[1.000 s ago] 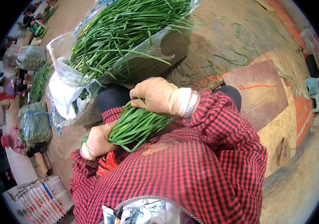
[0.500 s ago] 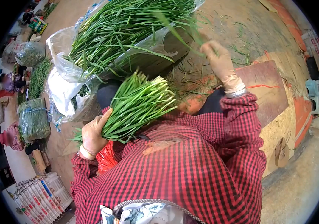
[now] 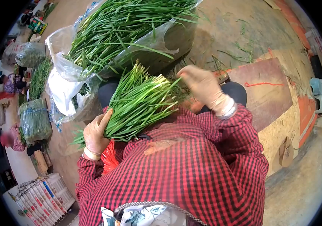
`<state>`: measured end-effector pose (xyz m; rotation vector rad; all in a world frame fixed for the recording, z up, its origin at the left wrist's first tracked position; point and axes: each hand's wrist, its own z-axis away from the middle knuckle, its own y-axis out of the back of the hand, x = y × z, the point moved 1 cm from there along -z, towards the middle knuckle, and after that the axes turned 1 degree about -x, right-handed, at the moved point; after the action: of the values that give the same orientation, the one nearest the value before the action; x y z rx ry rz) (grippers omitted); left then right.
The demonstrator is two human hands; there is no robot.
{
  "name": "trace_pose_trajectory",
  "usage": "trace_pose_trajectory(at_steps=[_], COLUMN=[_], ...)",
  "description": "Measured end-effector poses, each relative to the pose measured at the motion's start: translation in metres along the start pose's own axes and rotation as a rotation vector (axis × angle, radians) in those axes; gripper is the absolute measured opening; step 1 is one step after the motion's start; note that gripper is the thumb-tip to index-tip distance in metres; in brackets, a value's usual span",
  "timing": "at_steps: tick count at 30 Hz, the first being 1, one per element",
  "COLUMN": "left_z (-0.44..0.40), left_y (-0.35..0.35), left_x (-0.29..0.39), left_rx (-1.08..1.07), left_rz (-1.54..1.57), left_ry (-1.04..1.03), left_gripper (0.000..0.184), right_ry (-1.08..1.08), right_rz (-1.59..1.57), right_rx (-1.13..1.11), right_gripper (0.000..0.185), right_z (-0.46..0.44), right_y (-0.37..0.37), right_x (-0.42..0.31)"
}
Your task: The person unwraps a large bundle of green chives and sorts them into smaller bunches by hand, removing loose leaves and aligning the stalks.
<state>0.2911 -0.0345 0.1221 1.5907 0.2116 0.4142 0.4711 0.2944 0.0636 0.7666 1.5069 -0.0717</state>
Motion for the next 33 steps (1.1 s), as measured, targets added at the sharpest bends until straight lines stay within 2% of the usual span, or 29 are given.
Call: trace_pose_trajectory(at_steps=[1, 2, 3, 5, 7, 8, 9, 10, 12, 13, 15, 16, 17, 18, 19, 20, 21, 23, 25, 27, 29, 30, 31, 33], left_z=[0.001, 0.002, 0.004, 0.004, 0.004, 0.003, 0.002, 0.001, 0.000, 0.000, 0.005, 0.008, 0.011, 0.014, 0.016, 0.018, 0.018, 0.017, 0.013, 0.010, 0.013, 0.015, 0.018, 0.022], left_y=[-0.002, -0.003, -0.004, -0.007, -0.008, -0.010, -0.013, -0.014, -0.011, -0.009, -0.008, -0.008, -0.008, -0.008, -0.009, -0.010, -0.011, -0.014, -0.013, -0.013, -0.014, -0.016, -0.017, -0.018], left_x=[0.000, -0.001, -0.001, -0.001, 0.000, 0.000, -0.001, -0.002, 0.001, 0.001, 0.001, 0.000, -0.001, -0.002, -0.002, -0.002, -0.002, 0.001, 0.007, 0.012, 0.013, 0.012, 0.011, 0.009], left_rx=[0.014, 0.013, 0.023, 0.040, 0.048, 0.046, 0.044, 0.042, 0.017, -0.007, 0.006, 0.017, 0.029, 0.030, 0.065, 0.100, 0.100, 0.124, 0.125, 0.115, 0.103, 0.081, 0.059, 0.044], left_rz=[0.023, 0.026, 0.038, 0.052, 0.063, 0.065, 0.042, 0.019, -0.022, -0.063, -0.093, -0.075, -0.055, -0.053, -0.058, -0.064, -0.061, -0.089, -0.093, -0.070, -0.072, -0.066, -0.059, -0.032], left_ry=[0.010, 0.010, 0.019, 0.029, 0.041, 0.040, 0.031, 0.022, 0.001, -0.015, -0.011, -0.006, -0.001, 0.005, -0.008, -0.024, -0.027, -0.097, -0.120, -0.165, -0.173, -0.190, -0.207, -0.196], left_gripper=[0.084, 0.084, 0.084, 0.084, 0.084, 0.084, 0.085, 0.086, 0.080, 0.074, 0.075, 0.080, 0.085, 0.085, 0.083, 0.081, 0.081, 0.078, 0.073, 0.068, 0.064, 0.068, 0.073, 0.074], right_ry=[0.026, -0.079, -0.315, -0.301, -0.150, -0.266, -0.425, -0.058, 0.074, 0.120, 0.233, 0.221, 0.095, 0.056, -0.208, -0.247, -0.197, -0.155, -0.221, -0.187, -0.375, -0.324, -0.202, -0.198], right_rz=[0.054, -0.011, 0.102, 0.232, 0.248, 0.066, 0.056, 0.416, 0.389, 0.401, 0.351, 0.398, 0.320, 0.429, 0.424, 0.629, 0.697, 0.474, 0.191, 0.285, 0.350, 0.285, 0.074, 0.189], right_rx=[0.092, 0.216, 0.284, 0.245, 0.046, -0.117, -0.317, -0.295, -0.328, -0.351, -0.272, -0.204, -0.118, -0.042, -0.048, -0.087, -0.142, -0.194, -0.502, -0.659, -0.880, -0.888, -0.806, -0.772], right_gripper=[0.015, 0.016, 0.021, 0.027, 0.036, 0.045, 0.050, 0.049, 0.030, 0.025, 0.018, 0.018, 0.017, 0.020, 0.027, 0.034, 0.045, 0.058, 0.074, 0.083, 0.089, 0.086, 0.075, 0.060], right_z=[-0.004, -0.005, -0.008, -0.002, 0.007, 0.014, 0.018, 0.021, 0.024, 0.023, 0.017, 0.014, 0.009, 0.001, -0.010, -0.019, -0.027, -0.039, -0.052, -0.054, -0.056, -0.055, -0.047, -0.042], right_y=[0.013, 0.025, 0.045, 0.062, 0.041, 0.024, 0.007, -0.009, -0.038, -0.046, -0.041, -0.031, -0.019, -0.001, 0.022, 0.038, 0.046, 0.037, 0.014, -0.020, -0.046, -0.058, -0.076, -0.096], right_x=[0.011, 0.018, 0.023, 0.042, 0.011, -0.010, -0.038, -0.053, -0.043, -0.036, -0.028, -0.023, -0.011, 0.011, 0.011, 0.026, 0.036, 0.015, -0.017, -0.013, -0.037, -0.035, -0.012, 0.010])
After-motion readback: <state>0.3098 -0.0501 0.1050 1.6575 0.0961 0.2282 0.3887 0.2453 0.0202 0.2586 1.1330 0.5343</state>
